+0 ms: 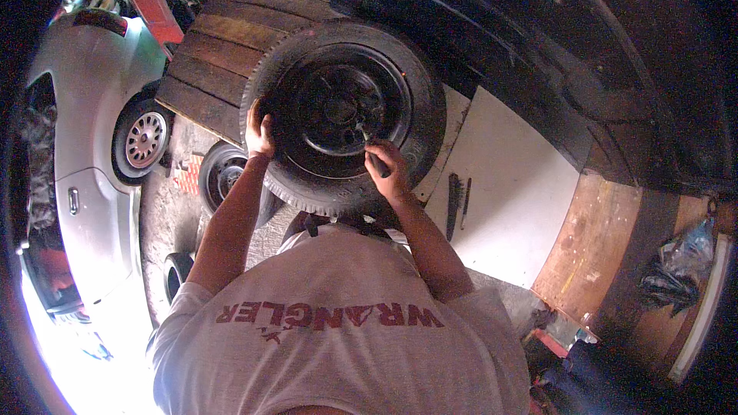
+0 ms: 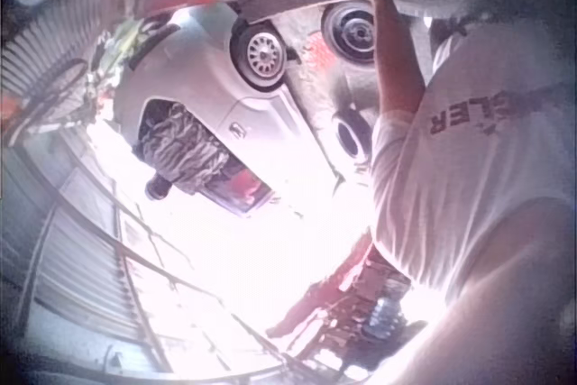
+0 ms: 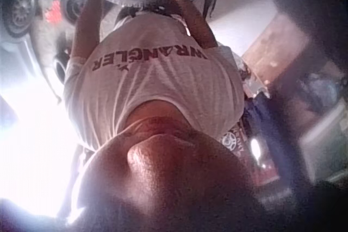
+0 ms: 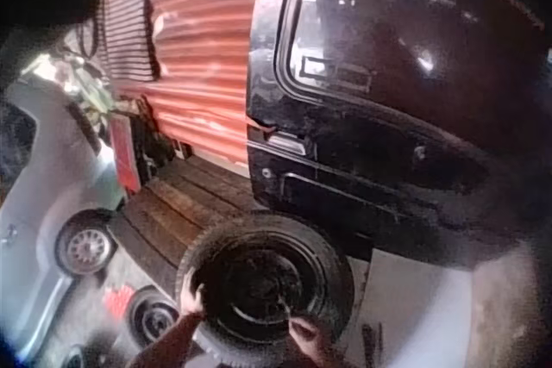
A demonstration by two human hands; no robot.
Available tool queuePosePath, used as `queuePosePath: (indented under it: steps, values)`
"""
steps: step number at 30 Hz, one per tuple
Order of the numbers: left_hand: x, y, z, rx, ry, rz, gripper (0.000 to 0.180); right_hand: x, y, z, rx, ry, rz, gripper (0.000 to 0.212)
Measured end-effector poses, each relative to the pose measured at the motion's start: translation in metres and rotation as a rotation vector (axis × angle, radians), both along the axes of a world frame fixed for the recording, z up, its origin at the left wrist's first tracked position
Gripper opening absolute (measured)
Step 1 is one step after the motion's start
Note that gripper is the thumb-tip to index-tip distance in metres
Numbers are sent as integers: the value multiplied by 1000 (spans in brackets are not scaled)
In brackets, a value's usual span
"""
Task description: The person uses a small brush to scrub the inner rim of a car tire resting on a wooden platform. The person repeatedly rotates the tire and scrubs different sections of the rim surface.
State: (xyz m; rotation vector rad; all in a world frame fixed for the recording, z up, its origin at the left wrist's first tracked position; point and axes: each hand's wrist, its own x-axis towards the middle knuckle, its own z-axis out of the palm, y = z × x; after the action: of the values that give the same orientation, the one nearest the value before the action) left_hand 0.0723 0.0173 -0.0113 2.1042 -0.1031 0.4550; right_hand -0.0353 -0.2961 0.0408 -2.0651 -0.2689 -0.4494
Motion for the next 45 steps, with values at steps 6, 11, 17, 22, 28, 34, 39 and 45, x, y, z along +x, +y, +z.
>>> queuePosePath:
  steps: [6,11,17,22,28,34,39,45]
  values:
    - [2,-1,-1,-2,1,-9,57,37,2,1,-97,-30,-70,23]
    - [2,1,-1,0,9,1,57,25,4,-1,-12,-7,-59,21]
    - [2,0,-3,-14,13,-30,57,35,15,-6,165,29,-208,17]
    - [1,2,-5,-29,-10,-47,58,7,37,-4,193,36,-183,16]
    - [0,-2,0,-104,-50,-65,58,19,38,-7,194,46,-381,15]
    - [0,0,0,-133,-36,-92,56,12,48,-5,-7,-54,-240,20]
    - [1,-1,-1,-118,-42,-86,55,-4,41,-11,-31,26,-195,20]
    - [1,0,-3,-88,-26,-93,54,19,26,1,-210,31,-135,26]
